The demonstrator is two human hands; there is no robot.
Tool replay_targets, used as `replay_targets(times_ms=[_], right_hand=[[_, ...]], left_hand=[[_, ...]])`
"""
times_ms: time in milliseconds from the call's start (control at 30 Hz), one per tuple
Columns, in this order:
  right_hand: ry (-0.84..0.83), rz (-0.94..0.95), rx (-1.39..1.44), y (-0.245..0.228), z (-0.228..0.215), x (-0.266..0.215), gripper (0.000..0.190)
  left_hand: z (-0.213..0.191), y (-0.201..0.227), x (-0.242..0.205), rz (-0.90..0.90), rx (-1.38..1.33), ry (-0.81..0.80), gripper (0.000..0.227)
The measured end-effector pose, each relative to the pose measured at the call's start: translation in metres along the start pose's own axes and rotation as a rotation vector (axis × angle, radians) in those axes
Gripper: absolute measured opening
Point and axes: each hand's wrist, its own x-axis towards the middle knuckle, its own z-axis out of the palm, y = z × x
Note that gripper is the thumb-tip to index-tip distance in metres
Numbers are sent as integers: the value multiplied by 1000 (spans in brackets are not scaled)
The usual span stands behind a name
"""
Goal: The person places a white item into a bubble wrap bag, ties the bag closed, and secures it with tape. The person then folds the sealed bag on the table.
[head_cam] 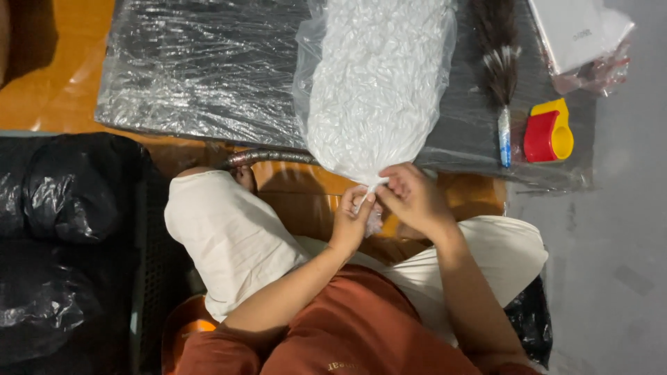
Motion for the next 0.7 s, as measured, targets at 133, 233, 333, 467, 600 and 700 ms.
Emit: replay_targets(times_ms=[133, 233, 333, 467, 600, 700], right_hand=[[-118, -86, -136, -15, 12, 9, 26], [-104, -166, -191, -5, 22, 11, 4], [14, -295, -228, 5, 24, 9, 5], [282, -371, -273, 17, 29, 0, 8], [404, -437, -291, 9, 25, 2, 12], [410, -446, -138, 3, 28, 5, 8]], left_hand=[[1, 38, -10, 156, 340, -53, 20], [3, 61, -16, 211, 603, -50, 21], [-4, 74, -2, 270, 658, -114, 18], [3, 127, -8, 375, 1005, -312, 20], [5, 153, 11, 586, 1379, -477, 18], [14, 156, 18, 753, 1517, -452, 14]])
